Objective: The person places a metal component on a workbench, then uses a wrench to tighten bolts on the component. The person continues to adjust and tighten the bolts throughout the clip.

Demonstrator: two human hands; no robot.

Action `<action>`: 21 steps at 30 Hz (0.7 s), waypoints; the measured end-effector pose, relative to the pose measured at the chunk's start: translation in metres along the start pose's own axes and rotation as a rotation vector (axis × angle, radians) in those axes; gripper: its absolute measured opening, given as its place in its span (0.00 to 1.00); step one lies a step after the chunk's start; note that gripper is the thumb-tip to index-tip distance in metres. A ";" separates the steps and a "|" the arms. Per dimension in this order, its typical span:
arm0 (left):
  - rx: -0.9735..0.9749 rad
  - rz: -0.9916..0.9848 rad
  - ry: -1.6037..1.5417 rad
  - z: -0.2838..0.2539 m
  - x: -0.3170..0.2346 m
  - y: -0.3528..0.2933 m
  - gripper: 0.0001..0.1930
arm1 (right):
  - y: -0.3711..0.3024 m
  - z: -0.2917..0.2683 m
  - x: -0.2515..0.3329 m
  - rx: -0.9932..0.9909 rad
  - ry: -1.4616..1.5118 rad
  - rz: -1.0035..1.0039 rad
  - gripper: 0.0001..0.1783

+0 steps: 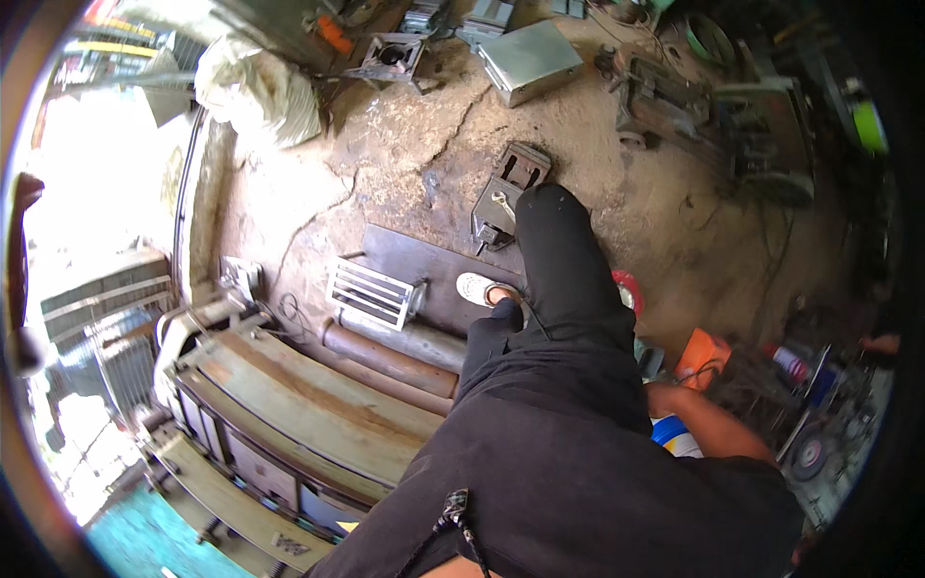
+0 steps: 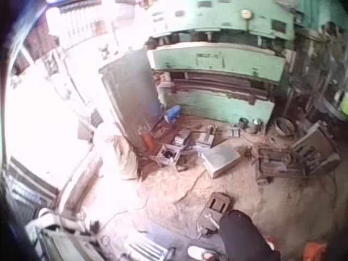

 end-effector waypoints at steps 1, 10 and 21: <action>-0.004 -0.001 0.025 -0.013 -0.004 -0.001 0.26 | 0.012 0.007 0.011 -0.079 -0.016 -0.055 0.19; -0.080 -0.027 0.204 -0.084 -0.054 -0.014 0.26 | 0.092 0.033 0.042 -0.265 0.667 0.021 0.20; -0.249 -0.067 0.255 -0.138 -0.094 -0.064 0.27 | 0.106 -0.052 0.040 -0.194 0.575 0.169 0.19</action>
Point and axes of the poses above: each hand's wrist, its own y-axis towards the middle knuckle, its own z-axis out of the palm, x = y × z, the point moved 9 cm from there along y, towards the middle knuckle, and after that the axes turned 11 degrees about x, right-handed, at the moved point
